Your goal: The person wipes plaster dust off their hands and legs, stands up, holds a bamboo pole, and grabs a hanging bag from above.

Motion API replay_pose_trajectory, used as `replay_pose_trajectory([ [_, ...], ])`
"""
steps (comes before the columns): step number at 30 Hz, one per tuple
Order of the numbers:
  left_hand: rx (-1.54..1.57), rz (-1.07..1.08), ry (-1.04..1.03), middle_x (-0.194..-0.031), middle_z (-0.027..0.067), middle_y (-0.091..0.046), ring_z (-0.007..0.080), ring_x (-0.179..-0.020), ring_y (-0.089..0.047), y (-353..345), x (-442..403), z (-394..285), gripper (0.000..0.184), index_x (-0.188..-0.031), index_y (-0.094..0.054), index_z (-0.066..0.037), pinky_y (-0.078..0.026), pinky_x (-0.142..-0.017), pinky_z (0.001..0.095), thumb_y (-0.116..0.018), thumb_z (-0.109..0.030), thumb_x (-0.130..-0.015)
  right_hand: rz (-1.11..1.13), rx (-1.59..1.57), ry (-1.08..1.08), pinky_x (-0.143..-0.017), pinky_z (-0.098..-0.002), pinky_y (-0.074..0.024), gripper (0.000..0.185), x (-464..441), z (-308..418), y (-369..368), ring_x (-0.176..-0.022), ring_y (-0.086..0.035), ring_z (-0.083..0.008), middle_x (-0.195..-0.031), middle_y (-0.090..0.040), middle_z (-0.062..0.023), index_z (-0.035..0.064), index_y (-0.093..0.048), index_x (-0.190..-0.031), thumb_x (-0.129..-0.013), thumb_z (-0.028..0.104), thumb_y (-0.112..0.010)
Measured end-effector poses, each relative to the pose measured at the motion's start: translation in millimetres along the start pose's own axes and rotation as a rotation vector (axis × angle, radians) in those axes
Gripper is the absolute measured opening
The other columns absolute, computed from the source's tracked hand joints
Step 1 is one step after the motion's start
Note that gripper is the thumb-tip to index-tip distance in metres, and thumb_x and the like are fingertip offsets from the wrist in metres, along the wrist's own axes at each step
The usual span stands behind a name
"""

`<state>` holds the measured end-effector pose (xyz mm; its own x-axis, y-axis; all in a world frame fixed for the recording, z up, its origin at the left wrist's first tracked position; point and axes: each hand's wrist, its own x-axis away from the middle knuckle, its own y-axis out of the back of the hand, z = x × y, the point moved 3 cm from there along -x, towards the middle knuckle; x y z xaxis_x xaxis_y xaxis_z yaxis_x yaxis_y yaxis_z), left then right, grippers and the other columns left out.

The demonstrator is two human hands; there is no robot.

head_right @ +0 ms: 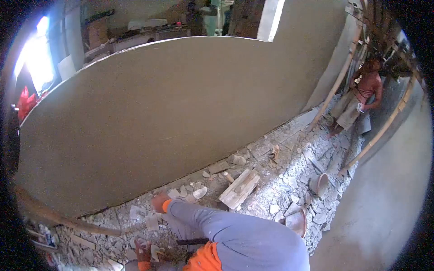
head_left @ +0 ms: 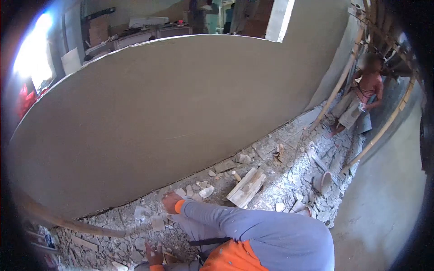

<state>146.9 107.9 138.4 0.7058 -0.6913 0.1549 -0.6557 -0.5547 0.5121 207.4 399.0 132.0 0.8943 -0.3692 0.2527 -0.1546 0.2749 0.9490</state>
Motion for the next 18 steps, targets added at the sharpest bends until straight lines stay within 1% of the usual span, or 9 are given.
replay_pose_trajectory([
  [1, -0.014, 0.037, 0.002, -0.103, 0.0162, -0.056, 0.0246, -0.09, -0.057, 1.1, -0.8, 5.6, 0.067, -0.13, -0.034, -0.002, -0.049, -0.073, 0.0333, -0.068, -0.023, -0.077, -0.012, 0.0, 0.004, -0.093, -0.0438, -0.0382, 0.035, 1.1, 2.8, 2.3, -0.108, -0.053, -0.0334, -0.113, -0.056, -0.0208, 0.0012, -0.062, -0.1, -0.077, 0.026, -0.052],
  [4, -0.262, -0.123, -0.266, -0.107, 0.0186, -0.056, 0.0284, -0.095, -0.057, 5.7, 3.9, -8.2, 0.07, -0.13, -0.034, 0.0, -0.049, -0.076, 0.0354, -0.069, -0.025, -0.075, 0.115, 0.126, 0.153, -0.09, -0.0446, -0.0404, 0.032, 10.8, 12.1, 19.1, -0.103, -0.055, -0.0339, -0.108, -0.059, -0.0197, 0.0017, -0.064, -0.095, -0.075, 0.024, -0.052],
  [5, -0.089, -0.087, -0.161, -0.11, 0.0209, -0.055, 0.0321, -0.1, -0.056, 6.3, 4.8, -6.7, 0.07, -0.128, -0.035, 0.001, -0.048, -0.08, 0.0383, -0.07, -0.025, -0.074, 0.069, 0.11, 0.138, -0.09, -0.0445, -0.0408, 0.031, 9.2, 11.0, 17.2, -0.101, -0.056, -0.0336, -0.104, -0.06, -0.0192, 0.0022, -0.064, -0.093, -0.075, 0.024, -0.052],
  [8, -0.034, -0.074, -0.117, -0.11, 0.021, -0.055, 0.0319, -0.1, -0.056, -0.6, -1.8, 36.8, 0.069, -0.128, -0.036, 0.001, -0.047, -0.08, 0.0378, -0.07, -0.025, -0.074, -0.013, 0.068, 0.11, -0.087, -0.0435, -0.0432, 0.027, 9.4, 8.3, 15.8, -0.095, -0.059, -0.0321, -0.097, -0.063, -0.0177, 0.0035, -0.065, -0.089, -0.073, 0.022, -0.052],
  [10, -0.065, -0.052, -0.082, -0.11, 0.0193, -0.056, 0.0303, -0.097, -0.057, 9.5, 4.7, -3.0, 0.066, -0.126, -0.039, 0.001, -0.047, -0.08, 0.0375, -0.07, -0.025, -0.074, 0.006, 0.063, 0.114, -0.082, -0.0418, -0.0463, 0.024, 21.9, 17.3, 40.1, -0.092, -0.061, -0.0304, -0.094, -0.064, -0.0166, 0.004, -0.065, -0.087, -0.071, 0.018, -0.054],
  [11, -0.068, -0.068, -0.13, -0.11, 0.0187, -0.056, 0.0301, -0.097, -0.057, 10.6, 6.1, -5.8, 0.065, -0.125, -0.039, 0.001, -0.047, -0.081, 0.0372, -0.07, -0.025, -0.074, -0.134, 0.026, 0.058, -0.077, -0.0413, -0.0486, 0.026, 5.3, 6.5, 12.1, -0.083, -0.062, -0.0314, -0.089, -0.065, -0.0171, 0.0049, -0.064, -0.084, -0.074, 0.027, -0.054],
  [14, -0.061, -0.077, -0.157, -0.109, 0.018, -0.056, 0.0296, -0.098, -0.055, 16.9, 12.3, -23.8, 0.063, -0.124, -0.041, 0.001, -0.045, -0.083, 0.0366, -0.069, -0.027, -0.075, -0.072, 0.067, 0.054, -0.079, -0.041, -0.0483, 0.035, 7.3, 8.7, 12.6, -0.086, -0.062, -0.0326, -0.089, -0.064, -0.0181, 0.0039, -0.064, -0.085, -0.076, 0.036, -0.054],
  [15, -0.052, -0.075, -0.148, -0.109, 0.0179, -0.056, 0.0295, -0.099, -0.055, 17.5, 13.6, -30.6, 0.062, -0.123, -0.041, 0.001, -0.044, -0.085, 0.0364, -0.068, -0.028, -0.075, 0.079, 0.008, 0.011, -0.088, -0.0432, -0.0433, 0.047, 4.9, 7.4, 11.8, -0.093, -0.06, -0.0335, -0.094, -0.063, -0.0195, 0.0022, -0.062, -0.09, -0.077, 0.047, -0.052],
  [18, -0.074, -0.076, -0.142, -0.11, 0.0193, -0.054, 0.0321, -0.103, -0.053, 18.8, 14.2, -16.4, 0.058, -0.119, -0.044, 0.001, -0.042, -0.087, 0.0375, -0.068, -0.031, -0.076, -0.027, 0.07, 0.002, -0.092, -0.0475, -0.0388, 0.055, 6.4, 13.2, 13.4, -0.099, -0.057, -0.0344, -0.101, -0.061, -0.0208, 0.0007, -0.061, -0.097, -0.08, 0.052, -0.048],
])
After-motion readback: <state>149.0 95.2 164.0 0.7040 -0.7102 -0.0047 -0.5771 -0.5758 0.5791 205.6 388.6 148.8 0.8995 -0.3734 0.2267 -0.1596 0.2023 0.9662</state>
